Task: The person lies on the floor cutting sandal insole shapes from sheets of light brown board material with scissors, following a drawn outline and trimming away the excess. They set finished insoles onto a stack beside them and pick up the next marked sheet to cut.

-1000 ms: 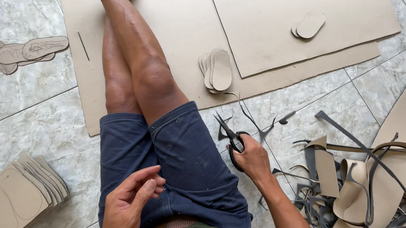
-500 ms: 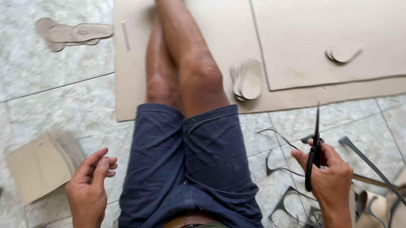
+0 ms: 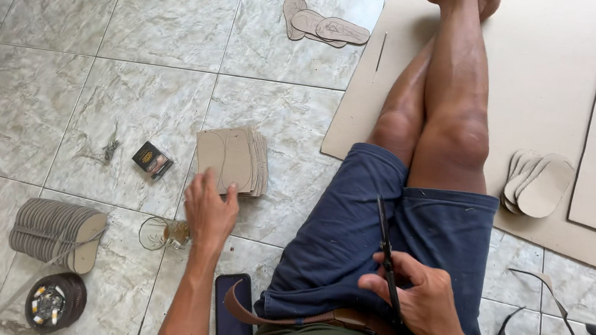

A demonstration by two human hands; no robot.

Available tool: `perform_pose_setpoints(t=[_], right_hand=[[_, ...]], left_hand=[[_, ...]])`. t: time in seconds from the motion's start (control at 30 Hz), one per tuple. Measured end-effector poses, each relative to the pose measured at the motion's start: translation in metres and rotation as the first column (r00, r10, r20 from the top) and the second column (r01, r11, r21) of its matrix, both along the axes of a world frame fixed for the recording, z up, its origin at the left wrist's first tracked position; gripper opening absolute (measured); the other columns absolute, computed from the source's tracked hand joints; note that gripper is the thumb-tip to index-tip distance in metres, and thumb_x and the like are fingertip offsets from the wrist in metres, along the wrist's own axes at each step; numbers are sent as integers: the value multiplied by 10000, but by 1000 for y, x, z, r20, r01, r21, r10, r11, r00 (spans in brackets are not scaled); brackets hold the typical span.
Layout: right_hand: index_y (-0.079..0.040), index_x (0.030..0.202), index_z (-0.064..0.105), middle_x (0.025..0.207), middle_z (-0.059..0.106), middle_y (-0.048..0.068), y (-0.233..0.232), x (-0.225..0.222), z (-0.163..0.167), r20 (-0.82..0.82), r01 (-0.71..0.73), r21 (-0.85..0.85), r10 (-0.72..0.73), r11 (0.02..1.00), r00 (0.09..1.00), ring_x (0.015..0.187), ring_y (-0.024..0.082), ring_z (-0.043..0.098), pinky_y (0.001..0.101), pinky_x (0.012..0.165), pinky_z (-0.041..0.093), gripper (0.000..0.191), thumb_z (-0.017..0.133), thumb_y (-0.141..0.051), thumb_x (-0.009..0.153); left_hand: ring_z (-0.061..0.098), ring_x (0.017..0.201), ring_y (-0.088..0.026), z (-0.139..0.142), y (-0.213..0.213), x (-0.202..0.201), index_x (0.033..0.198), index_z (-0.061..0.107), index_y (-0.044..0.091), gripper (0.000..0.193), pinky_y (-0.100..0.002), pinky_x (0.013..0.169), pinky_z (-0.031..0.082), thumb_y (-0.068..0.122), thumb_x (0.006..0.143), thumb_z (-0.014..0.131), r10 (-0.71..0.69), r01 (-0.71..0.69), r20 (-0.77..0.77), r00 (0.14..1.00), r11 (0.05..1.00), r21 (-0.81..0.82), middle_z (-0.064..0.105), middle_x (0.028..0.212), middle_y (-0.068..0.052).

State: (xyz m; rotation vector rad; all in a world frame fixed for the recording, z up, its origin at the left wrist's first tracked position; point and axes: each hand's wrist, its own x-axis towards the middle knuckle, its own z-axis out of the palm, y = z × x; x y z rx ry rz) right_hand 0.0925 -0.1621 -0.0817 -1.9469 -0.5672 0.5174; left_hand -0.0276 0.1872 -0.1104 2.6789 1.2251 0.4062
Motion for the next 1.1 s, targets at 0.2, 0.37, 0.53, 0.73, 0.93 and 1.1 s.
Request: perform_pose_setpoints(t=[0.2, 0.37, 0.53, 0.73, 0.93, 1.1], right_hand=[[32, 1003, 778, 697, 746, 93, -4, 6, -9, -438, 206, 31, -173, 978, 883, 607, 150, 709, 289, 580, 588, 262, 780, -162, 826], [29, 1006, 793, 686, 743, 86, -2, 8, -5, -379, 171, -22, -167, 985, 910, 592, 134, 708, 274, 564, 571, 283, 793, -174, 808], [24, 983, 818, 618, 688, 82, -4, 8, 2, -528, 87, -106, -130, 991, 839, 505, 144, 635, 289, 482, 520, 282, 807, -197, 808], [50, 1015, 792, 564, 640, 44, -9, -1, 19, -565, -54, 247, 189, 967, 804, 471, 124, 590, 269, 457, 457, 540, 725, -466, 874], [1, 1240, 698, 834, 607, 18, 4, -3, 42, -275, -146, 282, 225, 948, 935, 758, 111, 555, 263, 681, 449, 865, 619, -759, 837], [17, 1316, 654, 997, 617, 75, 12, -5, 62, -305, -114, 317, 216, 941, 928, 965, 173, 563, 316, 870, 448, 952, 631, -795, 820]], left_hand=[[561, 1142, -402, 6, 12, -12, 1375, 499, -53, 762, -494, 979, 452, 495, 895, 723, 210, -227, -124, 970, 963, -144, 603, 1241, -238], [674, 825, -273, 21, 22, -9, 1200, 581, 26, 410, -441, 751, 553, 287, 919, 726, 390, -258, 209, 897, 845, -469, 680, 1004, -126], [644, 741, -161, 60, 4, 5, 1122, 626, 30, 274, -301, 645, 554, 103, 896, 764, 528, 433, 705, 473, 558, -708, 690, 935, -53], [699, 680, -191, 93, -85, 46, 988, 705, -17, 214, -299, 508, 545, 195, 962, 701, 427, 684, 662, 616, 127, -718, 728, 836, -112], [732, 674, -154, 128, -119, 57, 959, 749, -40, 354, -272, 544, 584, 295, 998, 641, 38, 663, 666, 745, 70, -745, 764, 805, -104], [716, 660, -144, 139, -121, 60, 949, 767, -39, 366, -266, 541, 581, 298, 1004, 636, -52, 653, 652, 757, 15, -757, 780, 808, -100]])
